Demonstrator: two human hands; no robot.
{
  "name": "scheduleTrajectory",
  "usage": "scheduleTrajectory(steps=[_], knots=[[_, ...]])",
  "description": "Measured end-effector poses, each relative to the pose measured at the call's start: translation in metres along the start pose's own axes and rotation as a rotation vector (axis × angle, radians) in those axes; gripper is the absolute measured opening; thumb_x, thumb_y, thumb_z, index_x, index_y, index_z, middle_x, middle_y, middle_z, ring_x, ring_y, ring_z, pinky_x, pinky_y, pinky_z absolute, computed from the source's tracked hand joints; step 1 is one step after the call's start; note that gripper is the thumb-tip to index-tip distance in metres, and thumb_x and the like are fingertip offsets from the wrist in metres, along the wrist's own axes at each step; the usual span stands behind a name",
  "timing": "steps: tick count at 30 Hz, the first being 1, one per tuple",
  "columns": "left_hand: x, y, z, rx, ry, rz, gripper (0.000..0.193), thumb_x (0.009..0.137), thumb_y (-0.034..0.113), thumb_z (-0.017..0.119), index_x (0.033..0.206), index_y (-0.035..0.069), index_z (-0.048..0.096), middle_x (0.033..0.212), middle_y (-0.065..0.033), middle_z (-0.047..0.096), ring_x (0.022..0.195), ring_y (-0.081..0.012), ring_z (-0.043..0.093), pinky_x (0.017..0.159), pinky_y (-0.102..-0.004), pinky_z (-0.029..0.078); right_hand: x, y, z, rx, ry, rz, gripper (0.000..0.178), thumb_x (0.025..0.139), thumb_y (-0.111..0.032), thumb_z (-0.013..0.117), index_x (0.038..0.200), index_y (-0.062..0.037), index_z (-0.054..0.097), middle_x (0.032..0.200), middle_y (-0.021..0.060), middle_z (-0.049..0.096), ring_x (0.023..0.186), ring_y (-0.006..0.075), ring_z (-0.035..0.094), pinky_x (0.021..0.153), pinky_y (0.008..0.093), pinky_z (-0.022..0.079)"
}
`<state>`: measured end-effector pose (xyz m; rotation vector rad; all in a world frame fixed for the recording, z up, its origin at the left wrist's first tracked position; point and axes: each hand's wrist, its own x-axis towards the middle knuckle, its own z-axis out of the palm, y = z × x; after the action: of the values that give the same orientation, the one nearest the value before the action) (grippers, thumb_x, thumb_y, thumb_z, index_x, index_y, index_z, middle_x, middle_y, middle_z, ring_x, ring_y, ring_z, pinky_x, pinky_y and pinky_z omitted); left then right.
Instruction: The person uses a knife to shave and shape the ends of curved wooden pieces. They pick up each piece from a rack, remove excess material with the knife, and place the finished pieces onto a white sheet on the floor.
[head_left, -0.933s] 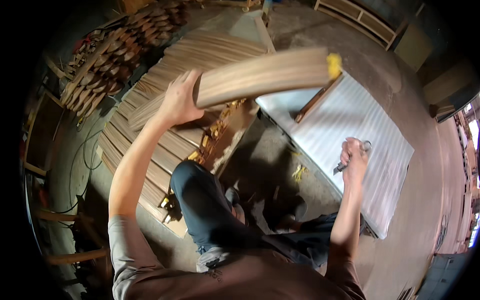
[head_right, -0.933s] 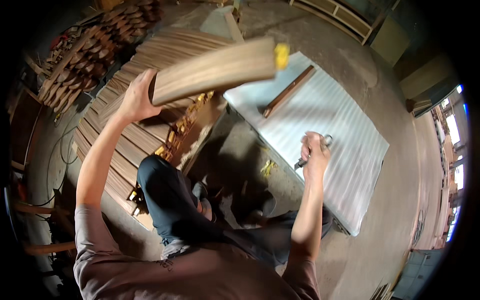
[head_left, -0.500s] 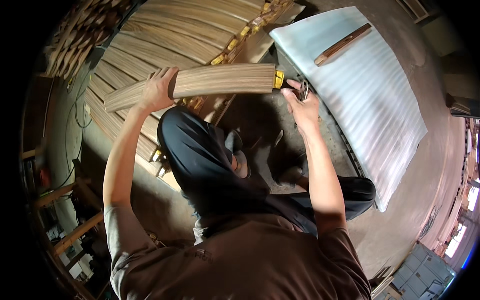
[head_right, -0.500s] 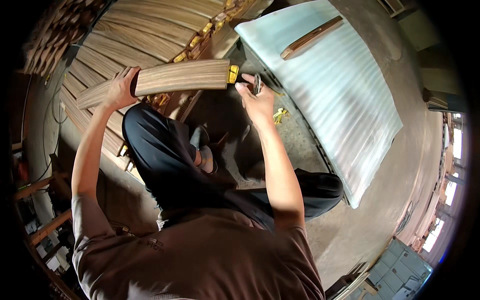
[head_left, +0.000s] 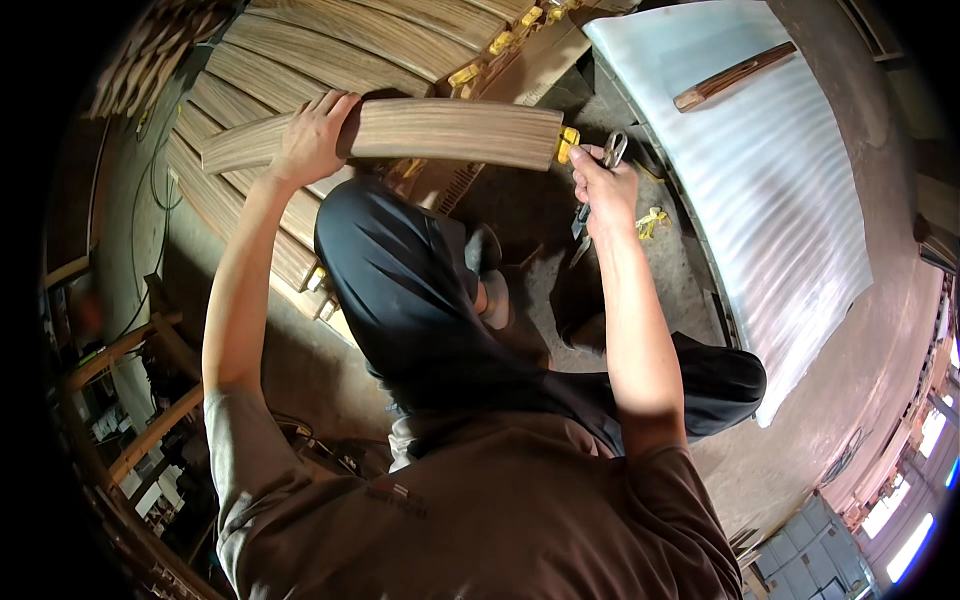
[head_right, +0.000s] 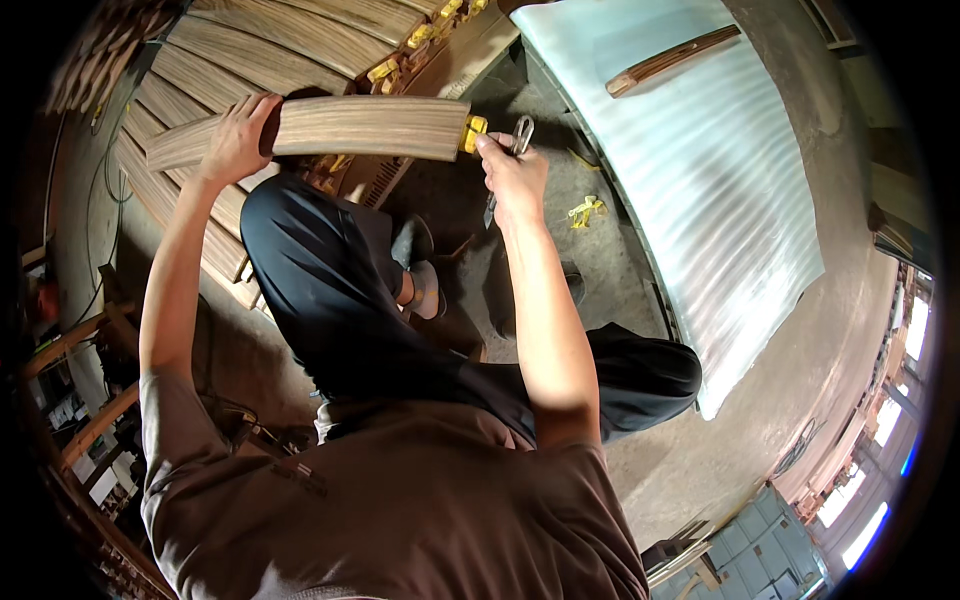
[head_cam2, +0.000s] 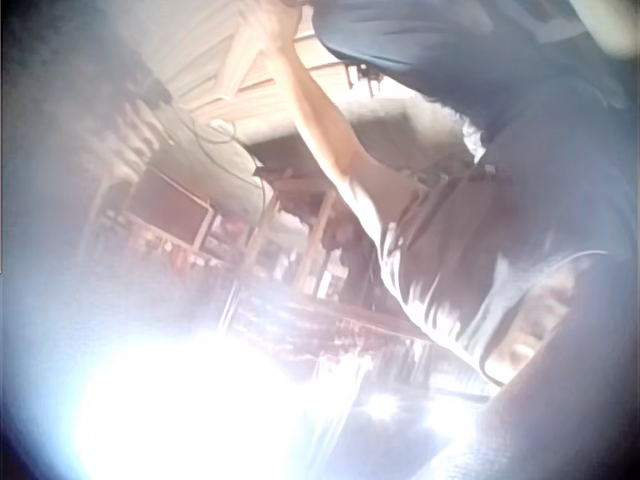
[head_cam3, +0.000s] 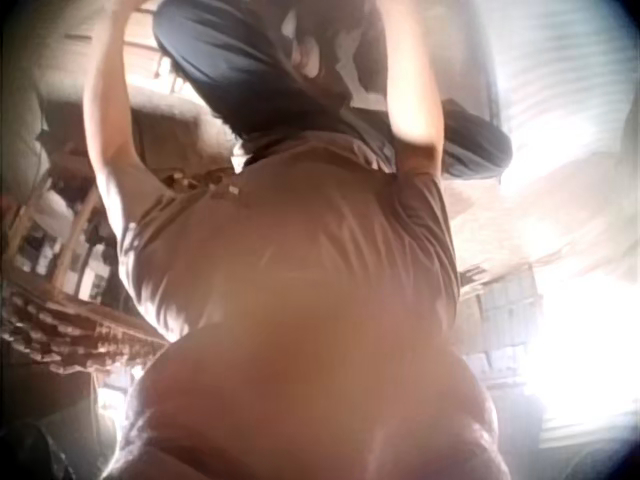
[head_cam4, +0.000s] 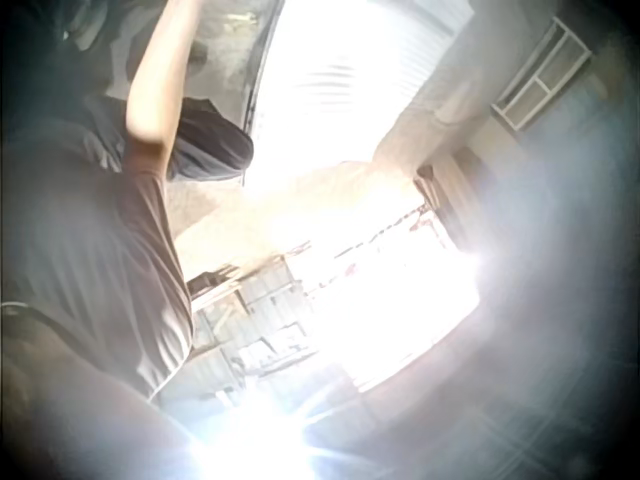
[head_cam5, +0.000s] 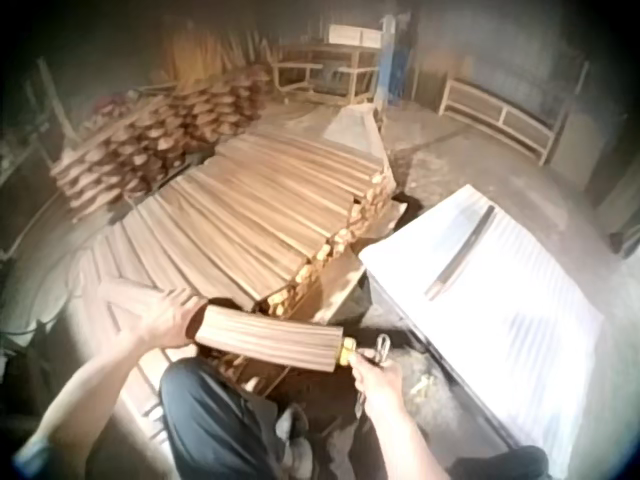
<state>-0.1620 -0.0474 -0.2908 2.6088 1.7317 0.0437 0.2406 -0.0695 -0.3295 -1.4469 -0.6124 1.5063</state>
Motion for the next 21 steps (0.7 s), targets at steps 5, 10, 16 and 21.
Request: scheduleTrajectory(steps=[5,10,16,21], knots=[[0.019,0.050,-0.011,-0.079,-0.071,0.020,0.104,0.058,0.025,0.092,0.148,0.013,0.041,0.146,-0.0153,0.046,0.135,-0.0359,0.046,0.116,-0.0462,0.037,0.004,0.014,-0.017,-0.043,-0.072,0.081,0.005,0.088,-0.005,0.072,0.090,-0.0002,0.069,0.067,-0.0043,0.056,0.052,0.0023,0.042,0.045,0.0208,0.030],[0.053,0.148,0.001,-0.148,-0.120,0.236,0.097,0.059,0.023,0.089,0.144,0.010,0.044,0.136,-0.0148,0.055,0.128,-0.0336,0.053,0.110,-0.0436,0.043,-0.016,0.038,-0.012,0.102,-0.061,-0.057,0.010,0.085,-0.002,0.074,0.091,0.0014,0.067,0.069,-0.0023,0.056,0.055,0.0044,0.045,0.048,0.0215,0.032],[0.053,0.133,-0.007,-0.076,-0.244,0.170,0.086,0.064,0.022,0.086,0.139,0.009,0.046,0.131,-0.0136,0.057,0.123,-0.0318,0.057,0.102,-0.0448,0.049,-0.028,0.035,0.006,0.134,-0.073,-0.082,0.012,0.084,0.001,0.074,0.095,0.0050,0.069,0.068,-0.0026,0.057,0.051,0.0039,0.045,0.046,0.0204,0.033],[0.049,0.104,0.016,-0.016,-0.058,0.193,0.094,0.062,0.022,0.088,0.144,0.009,0.044,0.129,-0.0119,0.056,0.124,-0.0302,0.055,0.105,-0.0433,0.045,-0.018,0.026,0.018,0.162,-0.080,0.014,0.021,0.095,-0.018,0.067,0.088,0.0017,0.069,0.070,0.0040,0.061,0.057,0.0095,0.052,0.048,0.0243,0.039]])
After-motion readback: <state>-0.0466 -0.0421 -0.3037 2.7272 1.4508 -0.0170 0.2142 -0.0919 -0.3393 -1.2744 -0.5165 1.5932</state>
